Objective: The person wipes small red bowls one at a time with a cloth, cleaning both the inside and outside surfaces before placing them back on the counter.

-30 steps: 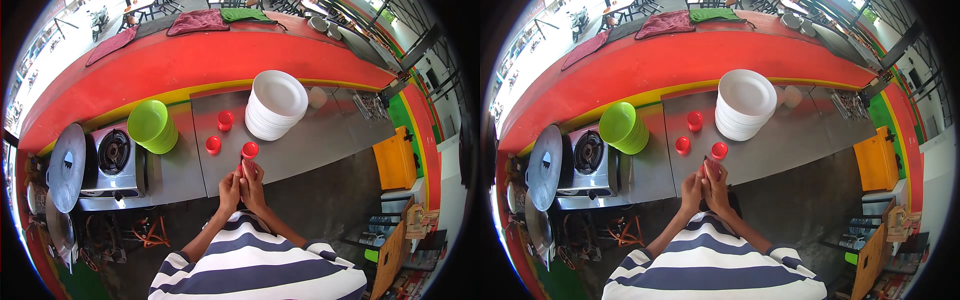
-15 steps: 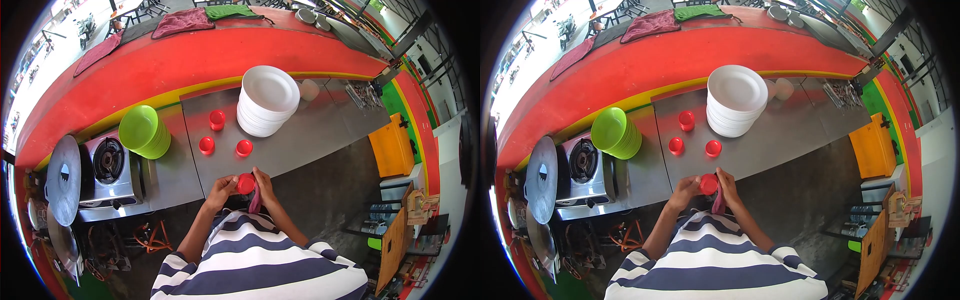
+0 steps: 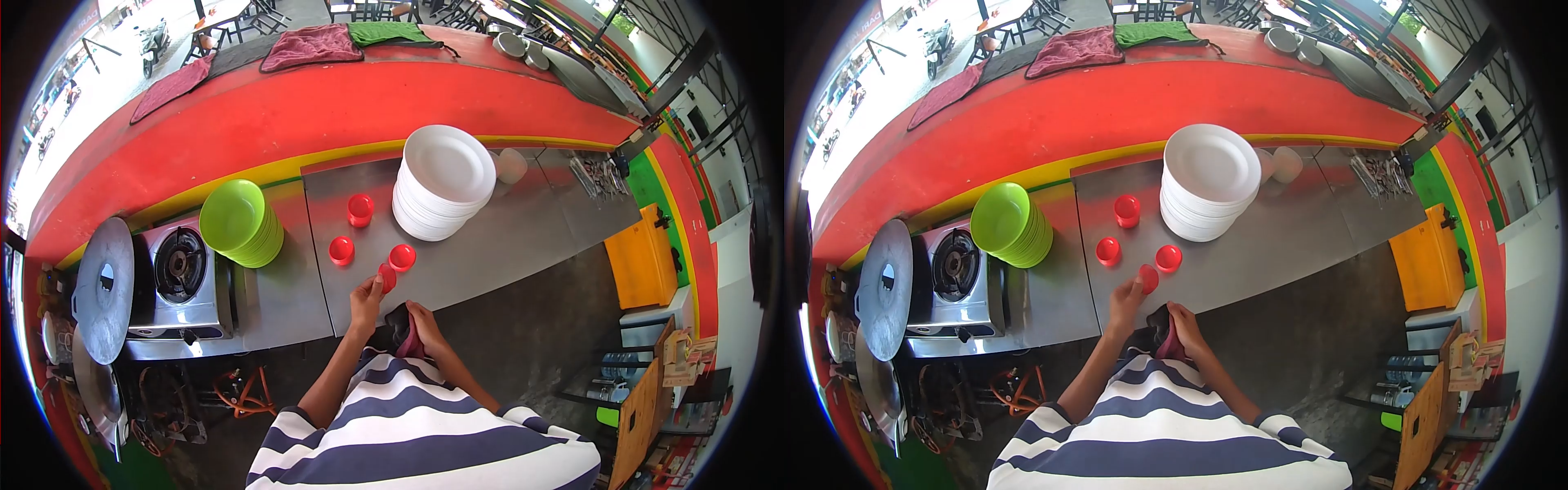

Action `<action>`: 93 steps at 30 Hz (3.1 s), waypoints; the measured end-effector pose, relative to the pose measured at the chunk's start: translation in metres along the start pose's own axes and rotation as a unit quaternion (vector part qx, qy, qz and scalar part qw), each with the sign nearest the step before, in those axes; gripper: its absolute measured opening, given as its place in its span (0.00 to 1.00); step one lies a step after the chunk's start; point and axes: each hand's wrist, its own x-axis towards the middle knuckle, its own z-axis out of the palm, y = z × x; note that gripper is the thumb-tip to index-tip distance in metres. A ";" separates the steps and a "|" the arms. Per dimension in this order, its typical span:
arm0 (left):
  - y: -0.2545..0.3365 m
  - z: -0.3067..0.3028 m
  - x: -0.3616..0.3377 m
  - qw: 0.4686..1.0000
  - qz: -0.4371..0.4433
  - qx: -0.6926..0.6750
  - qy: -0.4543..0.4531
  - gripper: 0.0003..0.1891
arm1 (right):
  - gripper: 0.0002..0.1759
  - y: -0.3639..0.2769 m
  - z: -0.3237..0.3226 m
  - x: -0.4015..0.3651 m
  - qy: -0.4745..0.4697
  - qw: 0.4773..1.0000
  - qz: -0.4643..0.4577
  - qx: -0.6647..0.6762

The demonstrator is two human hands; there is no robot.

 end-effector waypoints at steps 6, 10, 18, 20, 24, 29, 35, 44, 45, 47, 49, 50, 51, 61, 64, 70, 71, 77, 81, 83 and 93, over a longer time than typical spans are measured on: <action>-0.009 0.029 0.043 0.926 0.156 0.343 0.006 0.14 | 0.18 -0.009 -0.022 0.016 -0.007 1.000 -0.013 -0.026; -0.021 0.047 0.059 0.840 0.198 0.504 -0.012 0.13 | 0.16 -0.023 -0.042 0.022 0.024 1.000 -0.015 0.011; -0.076 0.052 0.080 0.742 0.288 0.603 -0.047 0.15 | 0.15 -0.031 -0.102 0.049 0.071 0.995 0.014 0.070; -0.060 0.060 0.071 0.745 0.279 0.605 -0.037 0.15 | 0.15 -0.039 -0.120 0.055 0.059 0.996 0.019 0.063; -0.034 0.058 0.069 0.794 0.302 0.524 0.065 0.18 | 0.16 -0.057 -0.156 0.089 0.038 0.991 0.074 0.103; -0.026 0.016 0.099 0.714 0.278 0.581 0.274 0.19 | 0.25 -0.060 -0.199 0.133 0.022 0.952 0.223 0.210; -0.026 -0.013 0.111 0.672 0.214 0.677 0.212 0.18 | 0.25 -0.073 -0.214 0.154 0.036 0.953 0.218 0.210; 0.043 0.041 0.086 0.953 0.152 0.200 0.171 0.17 | 0.22 -0.111 -0.216 0.138 -0.020 0.927 0.224 0.301; 0.049 0.050 0.080 0.980 0.126 0.104 0.116 0.19 | 0.22 -0.124 -0.207 0.131 -0.036 0.924 0.217 0.312; 0.060 0.084 0.066 0.997 0.043 0.056 0.001 0.19 | 0.22 -0.134 -0.191 0.127 -0.089 0.920 0.195 0.328; 0.043 0.107 0.056 0.995 -0.001 0.058 -0.082 0.19 | 0.22 -0.139 -0.168 0.122 -0.146 0.929 0.151 0.303; 0.038 0.125 0.047 0.995 -0.030 0.057 -0.074 0.19 | 0.22 -0.143 -0.154 0.118 -0.175 0.940 0.118 0.268; 0.036 0.141 0.039 0.994 -0.058 0.056 -0.068 0.18 | 0.22 -0.147 -0.139 0.115 -0.202 0.948 0.083 0.232; 0.048 0.148 0.015 0.986 -0.002 0.107 0.125 0.23 | 0.16 -0.137 -0.077 0.066 -0.129 0.971 -0.148 -0.140; 0.041 0.119 0.017 0.995 -0.057 0.063 0.056 0.26 | 0.13 -0.145 -0.072 0.053 -0.055 0.984 -0.162 -0.057; 0.019 0.090 0.007 0.983 -0.138 0.068 -0.100 0.24 | 0.18 -0.136 -0.045 0.027 -0.081 0.971 -0.221 0.040; 0.010 0.088 0.010 0.991 -0.103 0.021 -0.086 0.23 | 0.19 -0.133 -0.036 0.018 -0.079 0.963 -0.257 0.019; -0.010 0.084 0.019 0.818 -0.102 -0.434 -0.363 0.30 | 0.20 -0.159 -0.001 -0.038 -0.048 0.910 -0.412 -0.019; 0.017 0.108 -0.011 0.939 -0.116 -0.233 -0.227 0.35 | 0.17 -0.158 -0.010 -0.044 0.024 0.855 -0.496 -0.147; 0.040 0.106 -0.020 0.939 -0.104 -0.190 -0.266 0.37 | 0.15 -0.150 -0.007 -0.046 0.030 0.875 -0.471 -0.113; 0.072 0.050 -0.050 0.946 -0.185 -0.153 -0.216 0.34 | 0.13 -0.125 0.034 -0.042 0.123 0.908 -0.356 -0.186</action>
